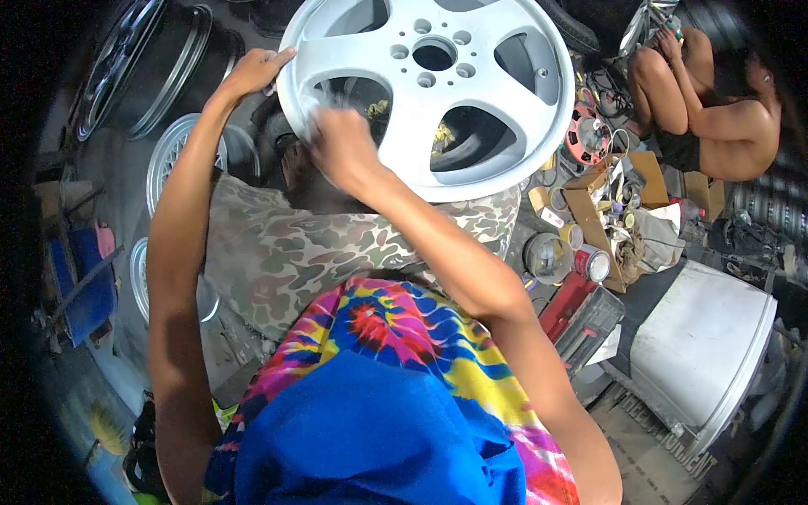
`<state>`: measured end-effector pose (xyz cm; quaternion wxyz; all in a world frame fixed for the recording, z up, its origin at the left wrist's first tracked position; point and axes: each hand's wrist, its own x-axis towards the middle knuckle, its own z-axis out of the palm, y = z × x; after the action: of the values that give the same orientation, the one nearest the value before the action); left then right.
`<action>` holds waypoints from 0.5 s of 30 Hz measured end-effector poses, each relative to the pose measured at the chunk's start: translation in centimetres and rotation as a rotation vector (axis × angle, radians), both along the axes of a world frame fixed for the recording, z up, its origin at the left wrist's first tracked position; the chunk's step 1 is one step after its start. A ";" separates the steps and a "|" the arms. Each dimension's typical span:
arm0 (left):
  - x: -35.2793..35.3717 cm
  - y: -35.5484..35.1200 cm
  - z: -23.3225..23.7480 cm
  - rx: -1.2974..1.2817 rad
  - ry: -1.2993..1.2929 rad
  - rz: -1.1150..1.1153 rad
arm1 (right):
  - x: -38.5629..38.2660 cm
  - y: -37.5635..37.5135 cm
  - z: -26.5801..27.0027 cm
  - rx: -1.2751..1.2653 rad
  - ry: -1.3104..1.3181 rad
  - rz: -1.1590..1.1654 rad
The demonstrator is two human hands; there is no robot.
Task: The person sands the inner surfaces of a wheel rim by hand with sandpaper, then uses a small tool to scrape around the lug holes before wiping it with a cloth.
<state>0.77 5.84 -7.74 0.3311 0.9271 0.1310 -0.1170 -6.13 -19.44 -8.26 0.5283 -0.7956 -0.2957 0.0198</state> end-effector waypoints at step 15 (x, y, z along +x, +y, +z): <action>-2.0 -0.9 3.2 0.269 -0.221 -0.140 | 1.9 -5.5 2.7 -0.410 0.076 0.341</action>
<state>-1.21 4.92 -4.55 0.2075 0.9771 0.0433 -0.0186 -4.19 -24.94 -5.55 0.3558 -0.8235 -0.3952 0.1977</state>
